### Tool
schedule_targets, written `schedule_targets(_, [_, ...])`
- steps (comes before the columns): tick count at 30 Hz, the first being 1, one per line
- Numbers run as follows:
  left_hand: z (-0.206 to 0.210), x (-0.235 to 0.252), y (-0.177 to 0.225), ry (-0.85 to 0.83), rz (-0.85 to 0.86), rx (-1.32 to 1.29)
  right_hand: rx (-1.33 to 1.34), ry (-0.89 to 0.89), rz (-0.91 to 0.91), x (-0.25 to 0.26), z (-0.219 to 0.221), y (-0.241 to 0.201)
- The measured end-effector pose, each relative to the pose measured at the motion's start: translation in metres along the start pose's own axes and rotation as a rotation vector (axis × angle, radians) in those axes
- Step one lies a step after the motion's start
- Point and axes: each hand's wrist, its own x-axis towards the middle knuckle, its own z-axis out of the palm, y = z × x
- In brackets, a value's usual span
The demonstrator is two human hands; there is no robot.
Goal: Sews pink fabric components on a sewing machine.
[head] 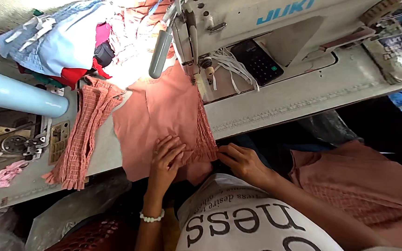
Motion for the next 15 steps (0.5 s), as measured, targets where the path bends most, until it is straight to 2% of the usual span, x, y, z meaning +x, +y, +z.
schedule_targets(7, [0.0,-0.008,0.007,-0.088,0.089,0.059,0.029,0.012,-0.013,0.0,0.008,0.0])
schedule_targets(15, [0.002,-0.014,0.005,0.05,0.063,-0.089,0.032,0.026,-0.014,-0.002,0.01,0.002])
